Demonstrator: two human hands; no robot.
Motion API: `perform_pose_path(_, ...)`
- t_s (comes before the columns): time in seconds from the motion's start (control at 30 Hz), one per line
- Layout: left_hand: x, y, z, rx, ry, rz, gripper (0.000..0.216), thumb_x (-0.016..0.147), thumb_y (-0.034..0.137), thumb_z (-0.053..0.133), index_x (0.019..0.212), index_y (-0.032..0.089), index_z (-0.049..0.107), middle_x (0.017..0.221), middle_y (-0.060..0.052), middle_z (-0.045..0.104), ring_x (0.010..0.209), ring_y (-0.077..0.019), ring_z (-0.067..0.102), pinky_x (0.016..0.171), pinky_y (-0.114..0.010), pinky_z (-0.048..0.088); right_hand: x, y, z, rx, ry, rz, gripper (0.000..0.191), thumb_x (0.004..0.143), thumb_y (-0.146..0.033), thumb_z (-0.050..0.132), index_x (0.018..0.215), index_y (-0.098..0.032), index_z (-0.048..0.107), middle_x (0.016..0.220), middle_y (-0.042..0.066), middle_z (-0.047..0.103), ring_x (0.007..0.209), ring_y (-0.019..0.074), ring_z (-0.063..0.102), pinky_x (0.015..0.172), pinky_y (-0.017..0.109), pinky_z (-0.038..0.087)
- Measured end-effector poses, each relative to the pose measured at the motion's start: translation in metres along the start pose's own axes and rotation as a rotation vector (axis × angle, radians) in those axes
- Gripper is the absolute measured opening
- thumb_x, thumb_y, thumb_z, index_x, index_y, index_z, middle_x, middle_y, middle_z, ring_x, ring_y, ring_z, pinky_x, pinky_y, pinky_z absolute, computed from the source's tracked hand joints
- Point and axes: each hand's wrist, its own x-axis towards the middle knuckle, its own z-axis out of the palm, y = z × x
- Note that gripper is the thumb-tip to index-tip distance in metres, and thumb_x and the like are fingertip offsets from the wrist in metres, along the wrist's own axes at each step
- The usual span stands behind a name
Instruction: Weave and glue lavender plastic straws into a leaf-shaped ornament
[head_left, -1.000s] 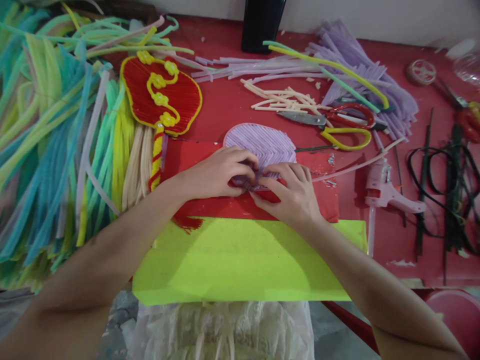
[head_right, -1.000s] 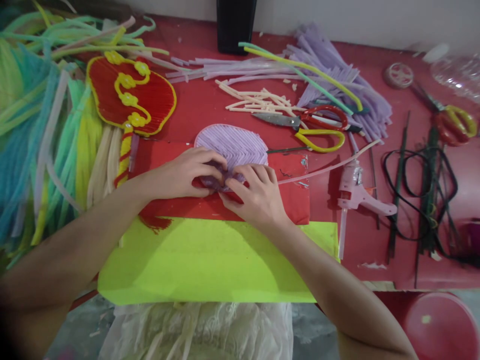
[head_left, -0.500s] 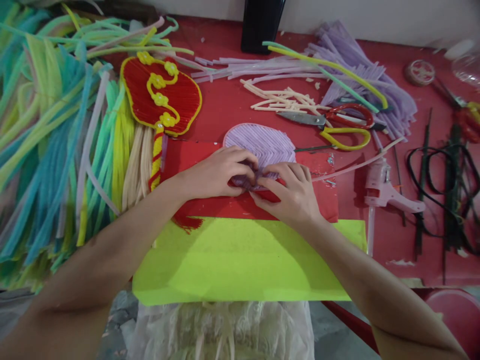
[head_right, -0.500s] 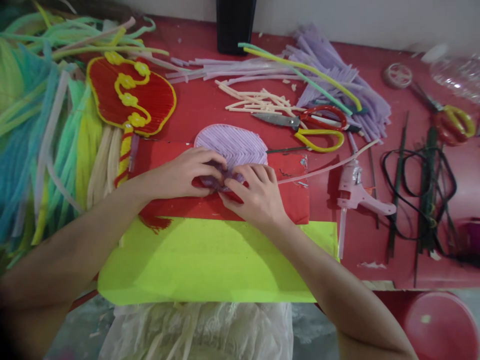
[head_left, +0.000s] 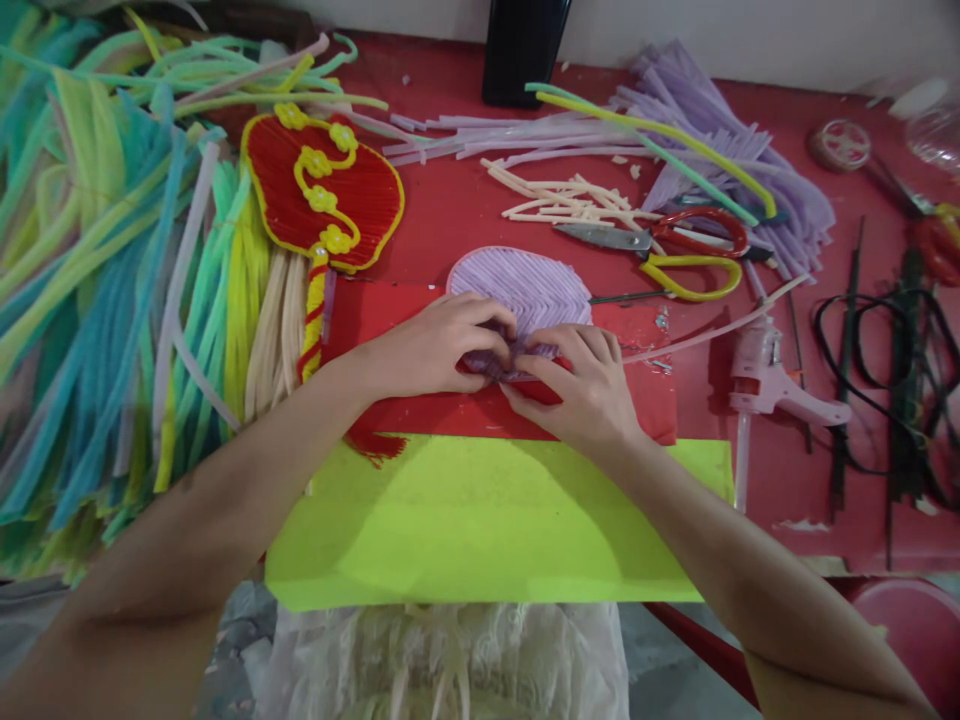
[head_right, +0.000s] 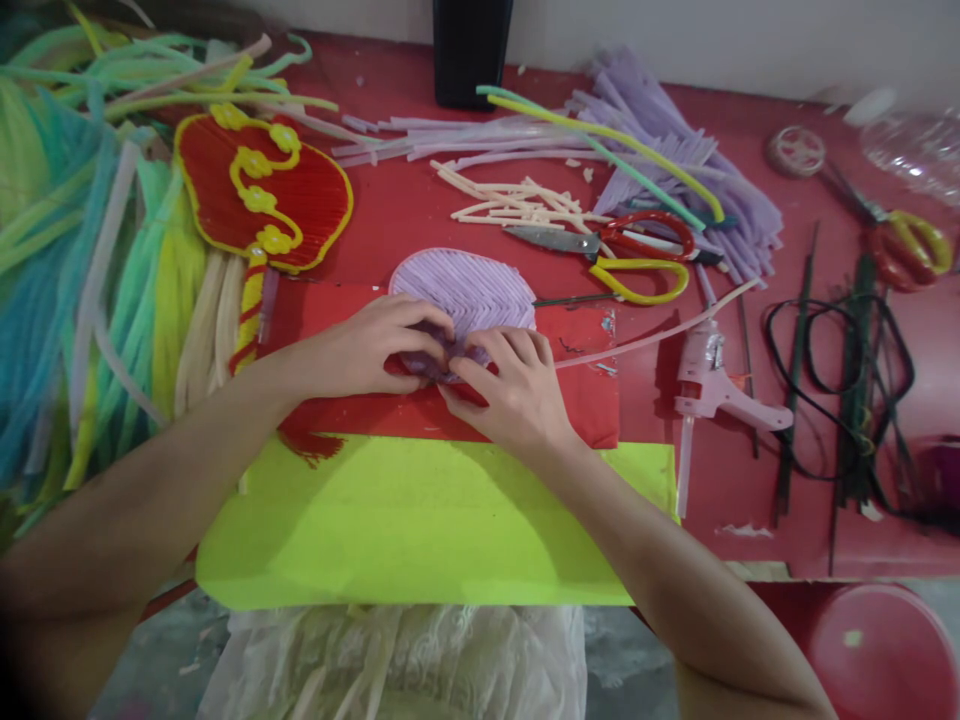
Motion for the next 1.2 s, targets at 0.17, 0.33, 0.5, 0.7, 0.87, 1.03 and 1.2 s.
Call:
perform_pose_path(0.17, 0.0, 0.0005, -0.0002, 0.011, -0.005, 0.002, 0.017, 0.075, 0.02, 0.064, 0.09, 0.023, 0.069, 0.118, -0.005, 0.06, 0.111, -0.0233, 0.053, 0.101, -0.041, 0.039, 0.0008, -0.0006, -0.0008, -0.015, -0.029, 0.015, 0.008, 0.079, -0.032, 0.063, 0.079, -0.024, 0.067, 0.096, 0.004, 0.063, 0.092, 0.0206, 0.052, 0.084, 0.038, 0.037)
perform_pose_path(0.33, -0.0003, -0.0004, 0.0, 0.016, -0.011, 0.009, 0.017, 0.075, 0.02, 0.063, 0.091, 0.022, 0.069, 0.119, -0.006, 0.06, 0.111, -0.0232, 0.053, 0.1, -0.04, 0.039, 0.0014, -0.0008, -0.0012, -0.036, -0.017, -0.017, 0.01, 0.08, -0.033, 0.063, 0.08, -0.024, 0.067, 0.096, 0.004, 0.063, 0.091, 0.0202, 0.051, 0.084, 0.038, 0.036)
perform_pose_path(0.5, 0.0001, -0.0001, -0.0004, 0.009, -0.007, 0.011, 0.017, 0.075, 0.019, 0.063, 0.09, 0.022, 0.069, 0.118, -0.005, 0.06, 0.11, -0.0228, 0.054, 0.1, -0.04, 0.039, 0.0022, -0.0004, -0.0026, -0.067, 0.01, -0.063, 0.011, 0.081, -0.034, 0.062, 0.08, -0.024, 0.067, 0.096, 0.003, 0.064, 0.09, 0.0193, 0.051, 0.084, 0.036, 0.035)
perform_pose_path(0.7, 0.0002, -0.0005, -0.0002, 0.004, -0.004, 0.016, 0.017, 0.075, 0.019, 0.062, 0.09, 0.023, 0.069, 0.117, -0.005, 0.06, 0.11, -0.0229, 0.053, 0.1, -0.04, 0.038, 0.0017, 0.0002, -0.0021, -0.064, -0.021, -0.043, 0.009, 0.08, -0.032, 0.062, 0.081, -0.025, 0.067, 0.096, 0.003, 0.064, 0.09, 0.0194, 0.051, 0.084, 0.037, 0.035)
perform_pose_path(0.87, -0.0002, 0.0013, -0.0009, -0.007, -0.013, -0.004, 0.016, 0.076, 0.019, 0.062, 0.09, 0.023, 0.068, 0.118, -0.005, 0.059, 0.112, -0.0232, 0.052, 0.102, -0.041, 0.038, 0.0003, 0.0012, -0.0005, -0.045, -0.01, -0.043, 0.008, 0.08, -0.031, 0.062, 0.082, -0.025, 0.068, 0.095, 0.003, 0.063, 0.09, 0.0196, 0.051, 0.083, 0.037, 0.036)
perform_pose_path(1.03, -0.0018, 0.0038, -0.0003, -0.036, -0.008, -0.025, 0.014, 0.078, 0.018, 0.06, 0.09, 0.022, 0.067, 0.118, -0.006, 0.058, 0.113, -0.0234, 0.051, 0.102, -0.043, 0.038, -0.0001, 0.0023, 0.0003, -0.032, 0.01, -0.047, 0.008, 0.08, -0.031, 0.063, 0.082, -0.025, 0.068, 0.097, 0.004, 0.064, 0.091, 0.0197, 0.052, 0.083, 0.037, 0.036)
perform_pose_path(1.2, -0.003, 0.0063, 0.0023, -0.028, -0.002, -0.055, 0.014, 0.079, 0.018, 0.06, 0.092, 0.021, 0.066, 0.119, -0.006, 0.057, 0.115, -0.0239, 0.049, 0.104, -0.045, 0.037, 0.0005, 0.0009, -0.0002, -0.054, 0.01, -0.041, 0.01, 0.081, -0.033, 0.062, 0.08, -0.025, 0.067, 0.096, 0.003, 0.064, 0.09, 0.0192, 0.052, 0.082, 0.036, 0.036)
